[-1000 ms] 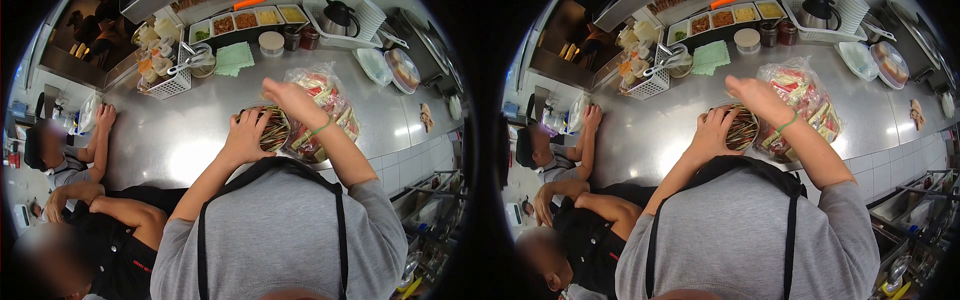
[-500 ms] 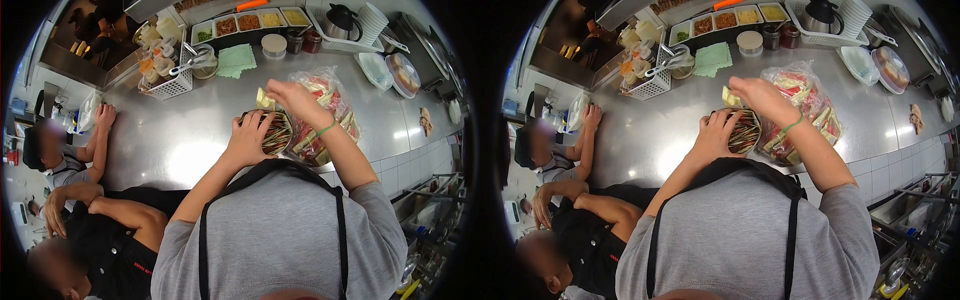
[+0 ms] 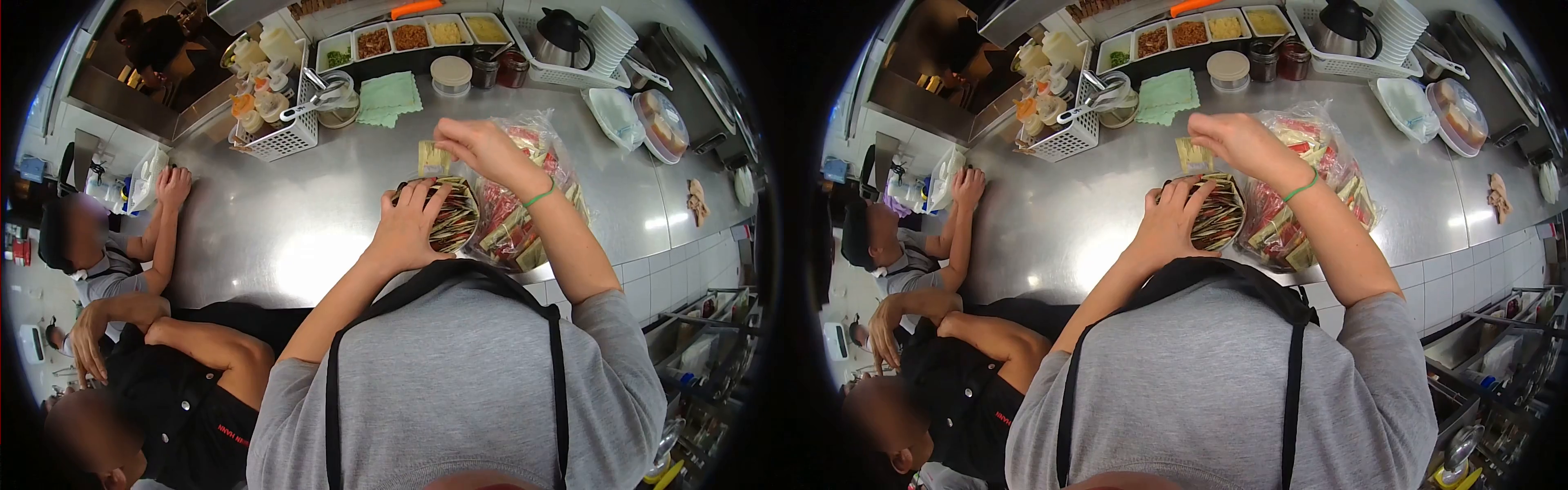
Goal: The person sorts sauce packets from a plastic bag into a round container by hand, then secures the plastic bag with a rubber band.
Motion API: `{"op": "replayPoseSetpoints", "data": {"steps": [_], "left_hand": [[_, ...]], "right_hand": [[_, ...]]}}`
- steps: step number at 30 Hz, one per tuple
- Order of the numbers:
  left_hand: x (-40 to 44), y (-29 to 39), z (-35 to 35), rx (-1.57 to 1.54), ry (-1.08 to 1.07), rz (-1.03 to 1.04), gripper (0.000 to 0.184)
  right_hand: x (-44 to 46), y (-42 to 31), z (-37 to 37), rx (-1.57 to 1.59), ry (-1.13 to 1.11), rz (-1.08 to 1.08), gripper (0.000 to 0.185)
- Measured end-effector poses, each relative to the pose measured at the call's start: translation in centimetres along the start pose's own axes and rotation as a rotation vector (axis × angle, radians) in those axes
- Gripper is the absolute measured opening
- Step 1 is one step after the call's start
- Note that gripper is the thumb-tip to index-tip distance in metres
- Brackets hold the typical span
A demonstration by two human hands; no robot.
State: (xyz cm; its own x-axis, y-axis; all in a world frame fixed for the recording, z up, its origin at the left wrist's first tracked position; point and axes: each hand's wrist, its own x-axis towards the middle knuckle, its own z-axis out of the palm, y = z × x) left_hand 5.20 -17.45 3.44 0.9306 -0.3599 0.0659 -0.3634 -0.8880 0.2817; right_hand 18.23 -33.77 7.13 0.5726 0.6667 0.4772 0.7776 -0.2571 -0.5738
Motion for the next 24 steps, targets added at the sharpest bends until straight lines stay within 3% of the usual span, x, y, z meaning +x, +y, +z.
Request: {"op": "replayPoseSetpoints", "data": {"steps": [17,24], "left_hand": [[-0.1,-0.1,0.2,-0.005,-0.013,0.0,0.104],[-0.2,-0.4,0.7,0.007,0.011,0.018,0.105]], "right_hand": [[0.3,0.6,2.8,-0.339,-0.401,0.052,0.011],[-0.2,1.5,2.6,-0.222,-0.406,0.084,0.014]]}}
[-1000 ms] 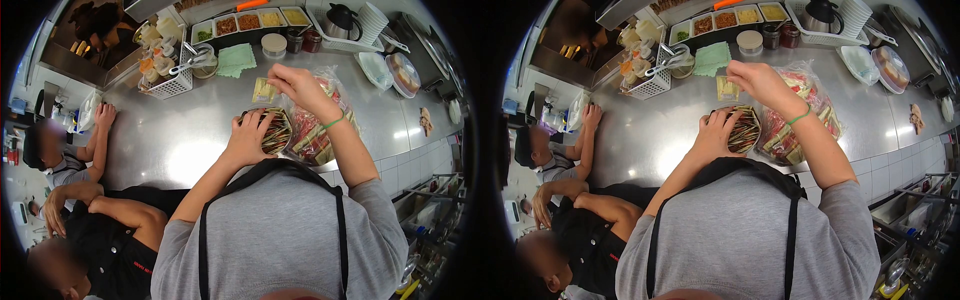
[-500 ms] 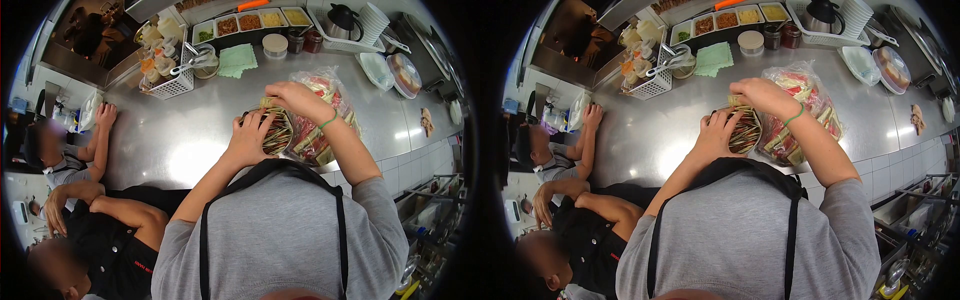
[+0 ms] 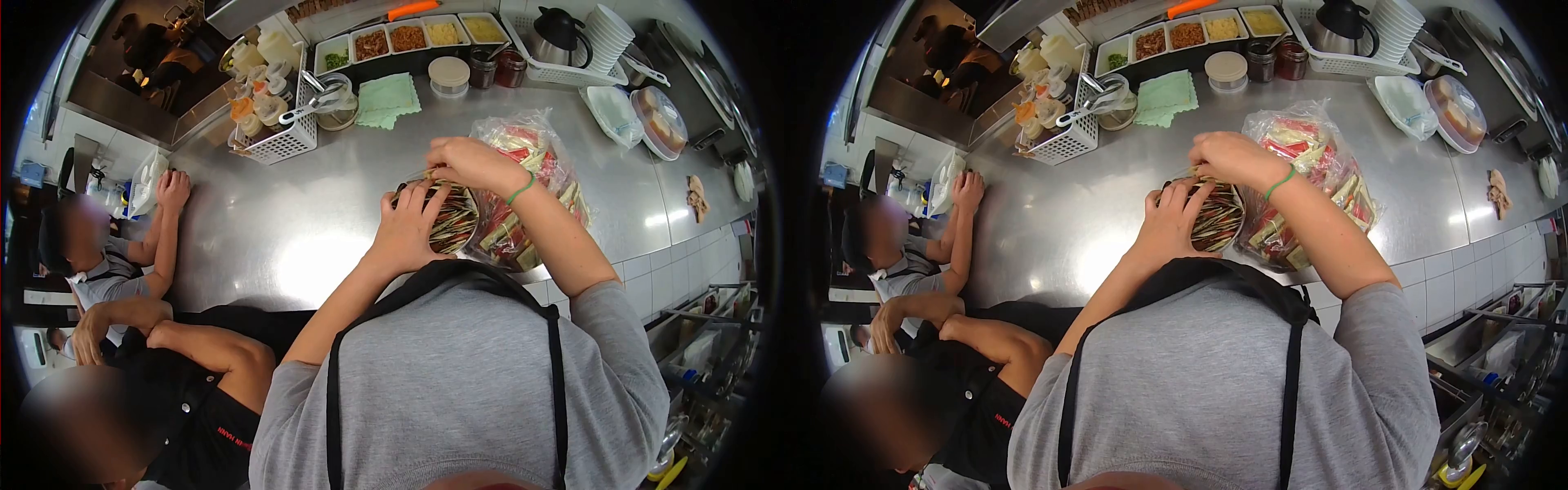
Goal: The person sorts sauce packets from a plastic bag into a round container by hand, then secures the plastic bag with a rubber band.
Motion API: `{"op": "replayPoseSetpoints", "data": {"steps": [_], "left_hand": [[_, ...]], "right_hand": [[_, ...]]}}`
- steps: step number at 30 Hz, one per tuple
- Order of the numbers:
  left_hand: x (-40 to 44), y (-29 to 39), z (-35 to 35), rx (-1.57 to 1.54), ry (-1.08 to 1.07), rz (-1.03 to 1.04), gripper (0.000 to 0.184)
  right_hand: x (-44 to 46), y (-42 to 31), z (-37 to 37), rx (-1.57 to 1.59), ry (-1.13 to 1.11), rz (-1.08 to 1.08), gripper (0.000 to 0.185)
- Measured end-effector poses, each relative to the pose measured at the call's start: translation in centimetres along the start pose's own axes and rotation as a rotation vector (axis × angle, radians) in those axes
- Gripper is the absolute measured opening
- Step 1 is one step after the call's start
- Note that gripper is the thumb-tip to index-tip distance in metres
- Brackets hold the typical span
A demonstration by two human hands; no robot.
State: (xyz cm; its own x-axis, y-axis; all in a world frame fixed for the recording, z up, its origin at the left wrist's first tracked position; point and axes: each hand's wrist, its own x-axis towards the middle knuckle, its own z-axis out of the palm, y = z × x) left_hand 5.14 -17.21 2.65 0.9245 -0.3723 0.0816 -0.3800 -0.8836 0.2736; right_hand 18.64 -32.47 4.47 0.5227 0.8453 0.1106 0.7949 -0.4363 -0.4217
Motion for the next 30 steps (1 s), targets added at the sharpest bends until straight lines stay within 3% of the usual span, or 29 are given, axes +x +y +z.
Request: {"op": "replayPoseSetpoints", "data": {"steps": [8,14,16,20,23,27,30], "left_hand": [[-0.1,-0.1,0.2,-0.029,0.033,0.014,0.105],[-0.7,-2.1,-1.2,-0.26,0.184,0.088,0.091],[-0.9,-3.0,-1.1,-0.354,0.25,-0.054,0.08],[-1.5,-3.4,0.6,-0.315,0.248,-0.045,0.076],[-1.6,-3.2,1.8,-0.387,0.297,-0.068,0.075],[-0.9,-3.1,1.5,-0.43,0.335,-0.091,0.069],[-1.3,-3.1,1.7,-0.453,0.341,-0.096,0.065]], "right_hand": [[-0.8,-0.7,-1.4,0.023,-0.266,0.195,0.037],[-0.3,-1.0,-2.1,0.061,-0.406,0.224,0.054],[-0.3,-0.1,-1.1,0.076,-0.433,0.243,0.057],[-0.1,0.1,-0.7,0.039,-0.544,0.311,0.066],[-0.3,-0.6,-0.2,0.023,-0.509,0.39,0.07],[-1.6,-0.4,1.1,0.039,-0.366,0.342,0.072],[-2.8,-0.5,1.9,0.087,-0.205,0.216,0.057]]}}
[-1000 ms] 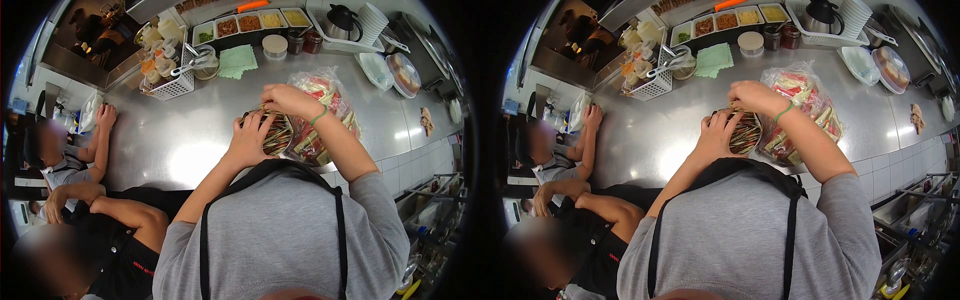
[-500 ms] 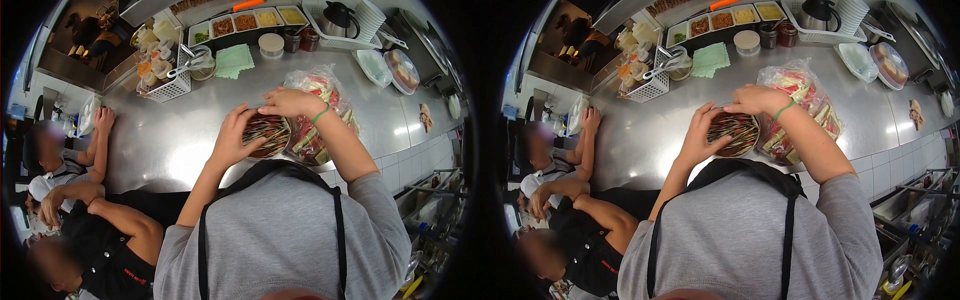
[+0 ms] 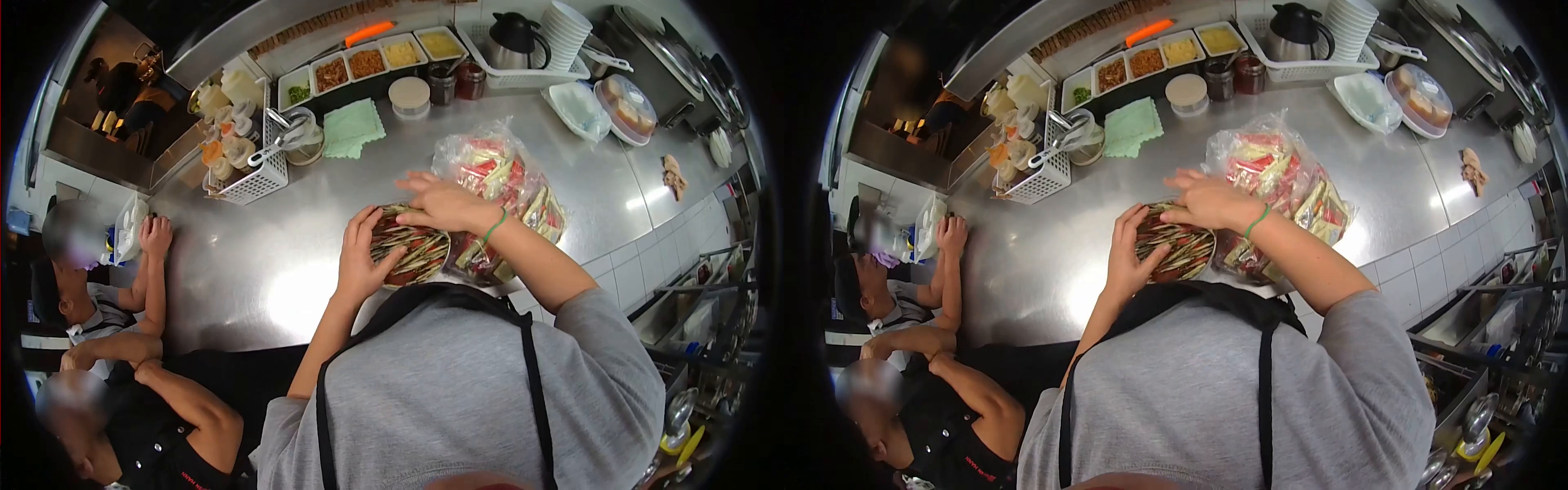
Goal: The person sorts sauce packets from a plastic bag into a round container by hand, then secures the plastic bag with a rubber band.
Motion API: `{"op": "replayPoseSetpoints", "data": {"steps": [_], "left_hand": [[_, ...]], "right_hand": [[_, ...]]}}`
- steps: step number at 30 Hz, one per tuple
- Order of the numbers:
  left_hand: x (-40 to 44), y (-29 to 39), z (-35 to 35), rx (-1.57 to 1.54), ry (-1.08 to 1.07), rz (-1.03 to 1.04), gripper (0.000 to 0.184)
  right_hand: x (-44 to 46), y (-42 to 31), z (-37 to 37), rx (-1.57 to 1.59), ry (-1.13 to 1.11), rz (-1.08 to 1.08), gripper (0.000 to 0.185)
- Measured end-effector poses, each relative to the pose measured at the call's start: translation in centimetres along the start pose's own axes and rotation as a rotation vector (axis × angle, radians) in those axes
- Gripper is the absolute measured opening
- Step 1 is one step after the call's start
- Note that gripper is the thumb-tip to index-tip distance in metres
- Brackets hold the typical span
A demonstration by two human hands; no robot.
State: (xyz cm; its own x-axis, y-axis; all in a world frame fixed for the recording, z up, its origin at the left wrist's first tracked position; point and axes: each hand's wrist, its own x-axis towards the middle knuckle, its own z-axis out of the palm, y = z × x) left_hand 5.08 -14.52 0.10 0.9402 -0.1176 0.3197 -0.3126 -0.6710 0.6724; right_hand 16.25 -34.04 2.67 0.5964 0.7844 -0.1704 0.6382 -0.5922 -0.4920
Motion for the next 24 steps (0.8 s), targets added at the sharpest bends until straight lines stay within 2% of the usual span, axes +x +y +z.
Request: {"op": "replayPoseSetpoints", "data": {"steps": [2,3,5,7,8,10,11,13,14,16,17,19,20,21,23,24], "left_hand": [[-0.1,-0.1,0.0,0.017,0.0,0.004,0.063],[-0.2,0.0,0.1,-0.008,0.013,-0.015,0.06],[-0.1,-0.1,0.3,-0.021,0.022,-0.022,0.061],[-0.1,-0.3,0.3,-0.036,0.033,-0.01,0.061],[0.0,-0.3,0.3,-0.034,0.031,-0.011,0.061],[0.0,-0.4,0.3,-0.036,0.028,-0.014,0.06],[-0.2,-0.3,0.3,-0.034,0.024,-0.011,0.06],[0.0,-0.2,0.3,-0.045,0.031,0.0,0.061],[0.0,-0.2,0.4,-0.042,0.034,-0.002,0.061],[-0.2,-0.4,0.4,0.009,0.031,-0.017,0.071],[-0.4,-0.4,0.2,0.015,0.037,-0.027,0.071],[-0.3,0.1,-0.4,0.201,0.0,0.039,0.098],[-0.3,0.5,-0.9,0.207,0.009,0.028,0.098],[-0.2,1.0,-1.3,0.258,-0.086,0.003,0.11],[-0.2,1.4,-1.8,0.287,-0.244,-0.038,0.13],[0.0,1.8,-2.0,0.287,-0.242,-0.046,0.13]], "right_hand": [[-0.6,1.1,0.9,0.069,0.333,-0.247,0.038],[-1.1,1.0,0.6,0.222,0.507,-0.289,0.026],[-2.5,1.8,-2.1,0.341,0.39,0.008,0.028],[-3.4,4.2,-4.0,0.204,0.35,0.267,0.027],[-3.2,5.9,-4.6,0.207,0.351,0.267,0.027],[-2.8,8.9,-4.2,-0.011,0.122,0.527,0.027],[-2.6,9.6,-2.5,-0.007,0.124,0.53,0.027],[-1.6,10.7,0.3,-0.224,0.459,0.242,0.027],[-1.3,11.0,0.5,-0.224,0.459,0.237,0.027],[-0.5,10.2,0.2,-0.131,0.213,0.221,0.03],[-0.6,10.5,0.2,-0.098,0.239,0.139,0.025],[-1.8,9.6,-0.8,-0.043,0.305,0.062,0.021],[-2.7,9.0,-1.6,0.013,0.372,0.001,0.016],[-3.4,8.9,-2.4,0.011,0.364,-0.011,0.016],[-4.9,8.4,-4.0,0.022,0.562,-0.175,0.013],[-5.7,7.2,-5.4,0.025,0.556,-0.18,0.013]]}}
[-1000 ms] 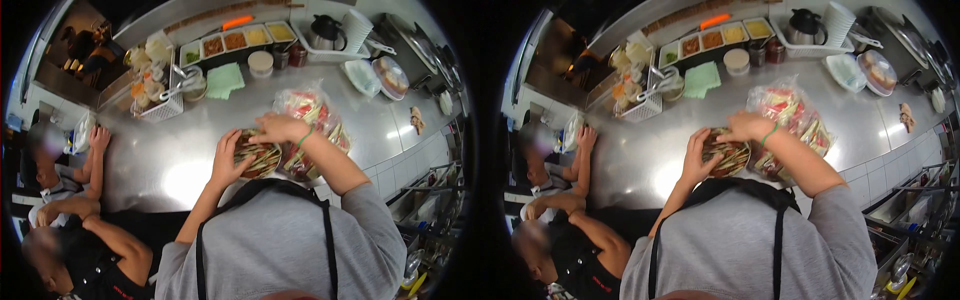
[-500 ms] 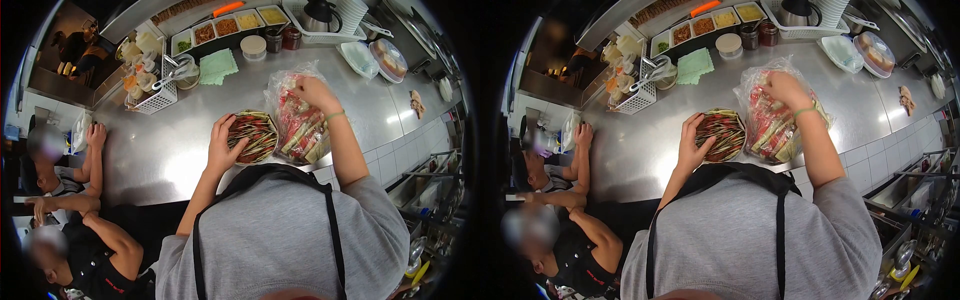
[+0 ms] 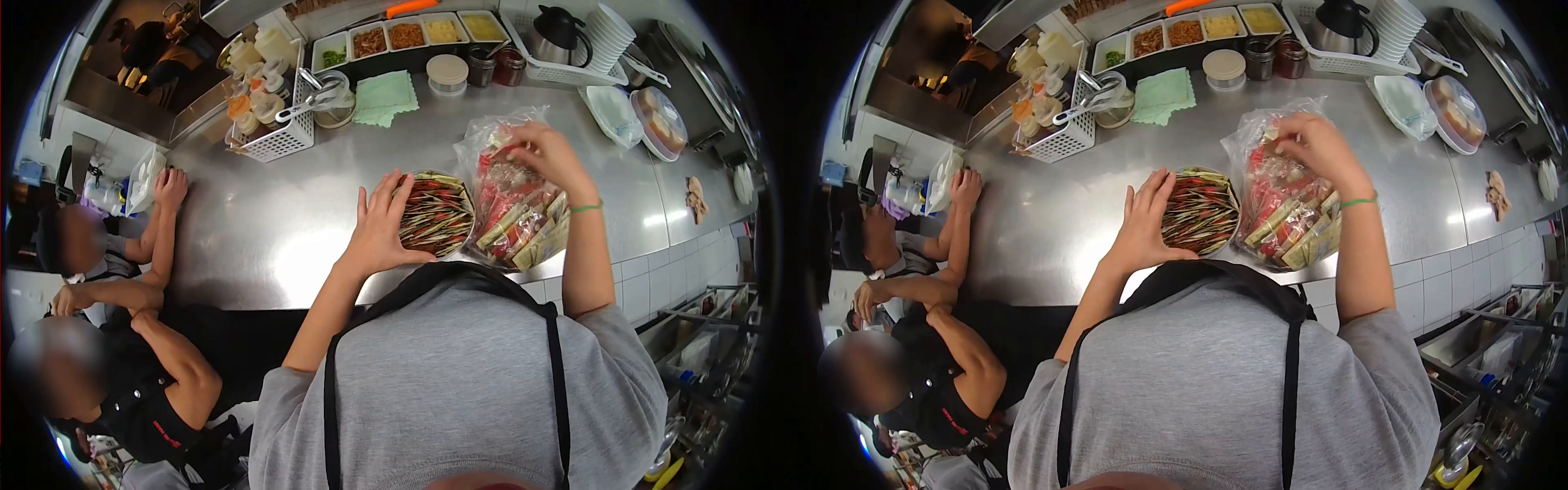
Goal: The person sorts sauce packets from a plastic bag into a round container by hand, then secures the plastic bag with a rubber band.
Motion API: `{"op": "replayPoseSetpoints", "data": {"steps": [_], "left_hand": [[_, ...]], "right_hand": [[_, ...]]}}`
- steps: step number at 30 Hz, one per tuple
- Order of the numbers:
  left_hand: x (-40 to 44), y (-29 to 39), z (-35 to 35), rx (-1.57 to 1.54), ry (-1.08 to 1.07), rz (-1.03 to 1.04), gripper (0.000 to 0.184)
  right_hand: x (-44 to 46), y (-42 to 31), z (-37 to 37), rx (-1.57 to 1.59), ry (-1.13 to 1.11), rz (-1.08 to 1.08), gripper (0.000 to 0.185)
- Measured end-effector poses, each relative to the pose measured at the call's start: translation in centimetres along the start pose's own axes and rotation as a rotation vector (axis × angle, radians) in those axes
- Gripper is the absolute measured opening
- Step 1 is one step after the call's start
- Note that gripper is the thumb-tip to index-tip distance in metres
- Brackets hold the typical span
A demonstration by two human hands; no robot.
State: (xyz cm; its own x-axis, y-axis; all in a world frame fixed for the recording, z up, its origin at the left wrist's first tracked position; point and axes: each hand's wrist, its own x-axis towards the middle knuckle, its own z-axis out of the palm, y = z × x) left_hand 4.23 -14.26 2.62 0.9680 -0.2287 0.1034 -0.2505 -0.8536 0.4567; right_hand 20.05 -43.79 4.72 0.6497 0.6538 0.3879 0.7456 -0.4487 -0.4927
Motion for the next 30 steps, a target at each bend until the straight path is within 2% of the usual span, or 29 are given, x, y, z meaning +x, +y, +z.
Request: {"op": "replayPoseSetpoints", "data": {"steps": [2,3,5,6,8,13,15,20,22,24,26,27,29,30], "left_hand": [[0.3,1.0,-0.8,0.058,-0.093,0.013,0.126],[0.4,1.3,-1.0,0.057,-0.094,0.014,0.126],[0.6,1.6,-1.3,0.086,-0.092,0.072,0.119],[0.7,1.6,-1.3,0.086,-0.091,0.074,0.119],[0.6,1.4,-1.4,0.041,-0.083,0.144,0.109],[0.7,1.7,-1.1,0.029,-0.049,0.151,0.1],[0.7,1.6,-0.9,0.038,-0.051,0.142,0.099],[0.6,1.5,-0.8,0.045,-0.036,0.143,0.098],[0.6,1.5,-0.7,0.034,-0.04,0.139,0.099],[0.5,1.3,-0.5,0.024,-0.044,0.132,0.099],[0.3,0.8,-0.3,-0.015,-0.026,0.148,0.102],[0.5,0.5,-0.6,-0.015,-0.026,0.15,0.102],[0.8,-0.1,-1.7,-0.415,0.091,0.104,0.099],[0.8,-0.1,-2.2,-0.494,0.21,0.001,0.087]], "right_hand": [[0.7,-2.4,-3.0,0.036,0.032,0.313,0.01],[1.1,-2.6,-3.2,0.035,0.032,0.315,0.01],[1.9,-3.0,-3.3,0.342,0.305,0.214,0.011],[2.4,-3.6,-3.0,0.341,0.306,0.213,0.011],[3.6,-5.1,-1.8,0.569,0.251,0.297,0.011],[6.1,-7.1,4.0,0.669,0.103,0.131,0.011],[6.9,-8.0,4.8,0.545,-0.083,0.076,0.01],[7.4,-7.5,7.5,0.434,-0.186,0.062,0.01],[7.1,-7.0,8.6,0.217,-0.2,-0.068,0.011],[7.1,-6.6,8.7,0.27,-0.261,-0.061,0.014],[7.1,-6.5,8.7,0.061,-0.261,-0.159,0.013],[7.3,-6.6,8.4,0.06,-0.26,-0.159,0.013],[7.7,-7.3,7.6,0.003,-0.29,-0.134,0.015],[7.9,-7.6,7.5,0.003,-0.289,-0.129,0.015]]}}
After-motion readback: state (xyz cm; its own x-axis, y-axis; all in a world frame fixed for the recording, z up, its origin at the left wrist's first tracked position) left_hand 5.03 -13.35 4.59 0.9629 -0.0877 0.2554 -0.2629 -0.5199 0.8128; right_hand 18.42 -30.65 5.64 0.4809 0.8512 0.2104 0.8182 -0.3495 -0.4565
